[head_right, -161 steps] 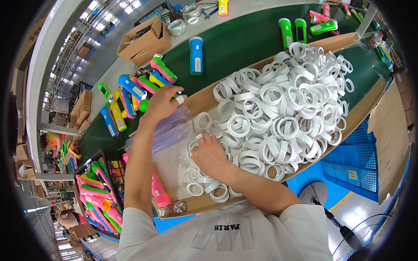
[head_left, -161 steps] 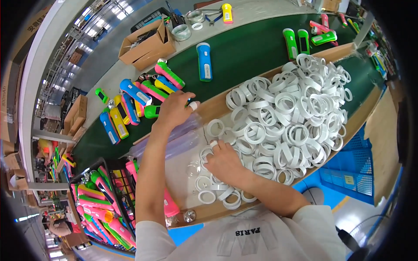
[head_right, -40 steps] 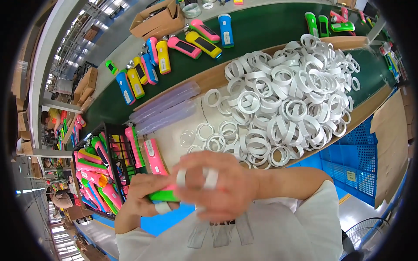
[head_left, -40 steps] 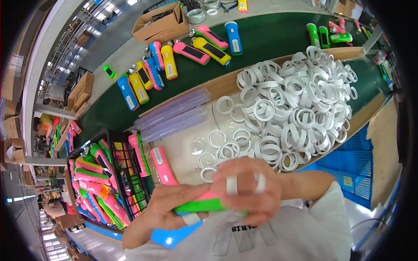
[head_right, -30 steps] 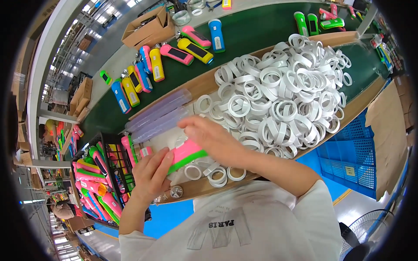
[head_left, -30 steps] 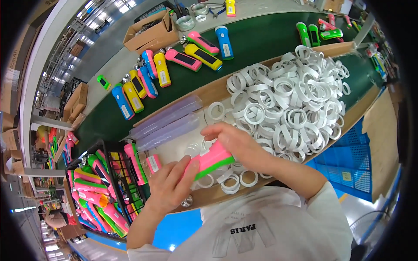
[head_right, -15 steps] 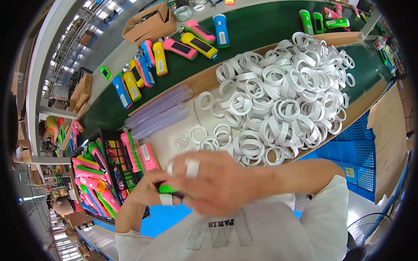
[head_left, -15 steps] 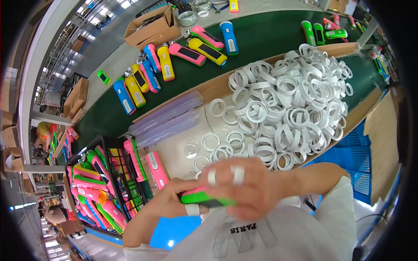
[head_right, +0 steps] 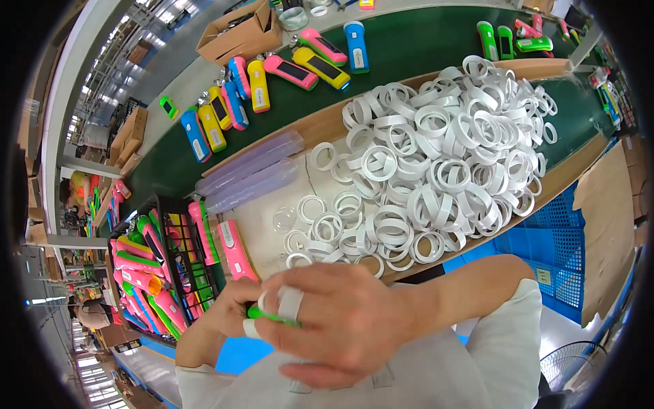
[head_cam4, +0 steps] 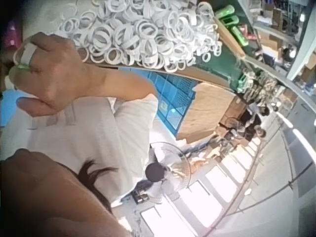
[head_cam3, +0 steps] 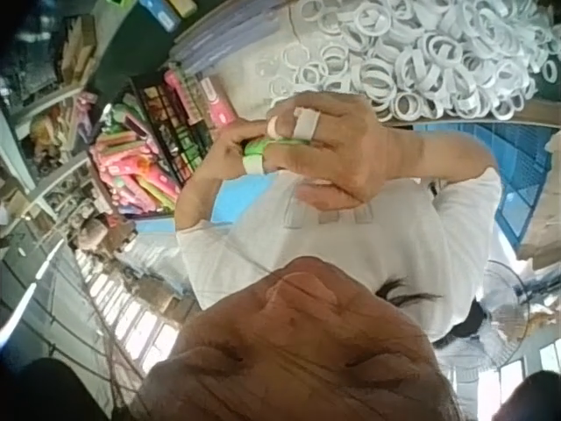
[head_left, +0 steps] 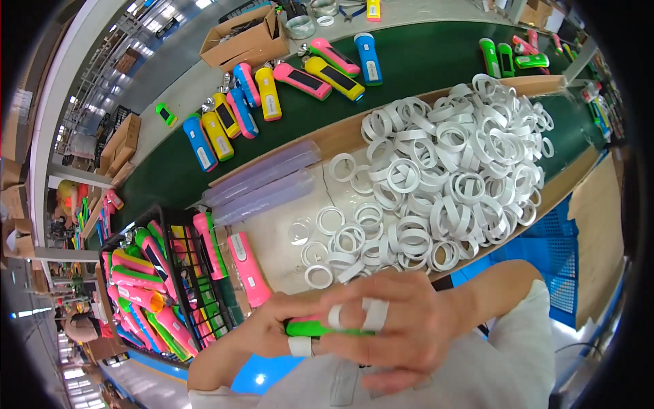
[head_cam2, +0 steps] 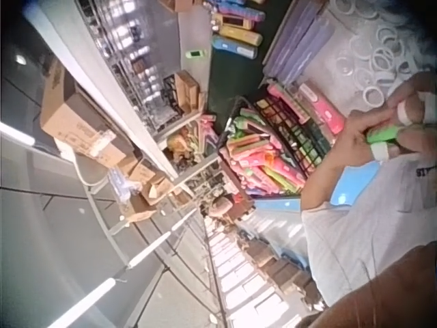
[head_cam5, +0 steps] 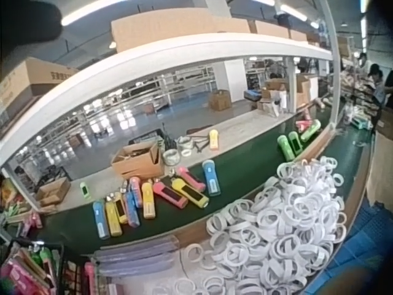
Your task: Assembling plastic flashlights by attaching heads and rings to the bodies.
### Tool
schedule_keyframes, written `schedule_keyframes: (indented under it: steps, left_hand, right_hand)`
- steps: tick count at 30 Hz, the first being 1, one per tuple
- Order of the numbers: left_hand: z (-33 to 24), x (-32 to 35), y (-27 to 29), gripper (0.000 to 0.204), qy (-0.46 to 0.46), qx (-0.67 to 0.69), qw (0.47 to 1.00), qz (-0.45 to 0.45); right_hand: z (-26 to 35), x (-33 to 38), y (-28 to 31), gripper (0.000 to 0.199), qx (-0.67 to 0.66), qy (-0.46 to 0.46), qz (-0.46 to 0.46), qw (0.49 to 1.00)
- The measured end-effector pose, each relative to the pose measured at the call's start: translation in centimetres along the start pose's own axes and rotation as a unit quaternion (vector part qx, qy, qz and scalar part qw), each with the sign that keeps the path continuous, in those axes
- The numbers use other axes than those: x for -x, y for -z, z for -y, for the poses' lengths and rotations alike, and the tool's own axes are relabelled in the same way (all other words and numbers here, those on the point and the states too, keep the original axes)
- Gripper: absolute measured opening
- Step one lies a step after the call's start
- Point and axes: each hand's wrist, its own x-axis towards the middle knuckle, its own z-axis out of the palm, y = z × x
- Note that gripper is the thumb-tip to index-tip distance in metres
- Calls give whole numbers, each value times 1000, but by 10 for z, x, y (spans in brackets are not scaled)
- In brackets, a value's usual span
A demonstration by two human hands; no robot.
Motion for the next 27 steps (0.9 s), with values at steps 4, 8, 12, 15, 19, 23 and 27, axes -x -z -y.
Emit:
schedule_keyframes:
  steps: [4,8,12,15,19,23,27]
  left_hand:
    - [0,-35,-1,62,29,-602,785,-140]
    - [23,-42,9,63,-18,-656,741,-145]
    - [26,-23,19,53,58,-182,964,-187]
    - [9,-21,17,55,266,117,942,-167]
    - [3,-27,-8,64,4,-531,829,-174]
    - [22,-10,-23,65,6,-693,703,-161]
    - [16,5,-22,62,-68,-492,852,-166]
  right_hand:
    - [-114,31,-17,44,-236,-544,-45,804]
    - [-133,40,-21,50,-366,-588,-108,713]
    - [-98,28,-7,52,-246,-428,3,870]
    - [-90,35,-8,50,-229,-341,21,912]
    - [-104,37,-17,39,-295,-504,-64,809]
    - [-106,45,-28,39,-378,-515,-92,764]
    - [-60,31,-13,35,-132,-314,21,940]
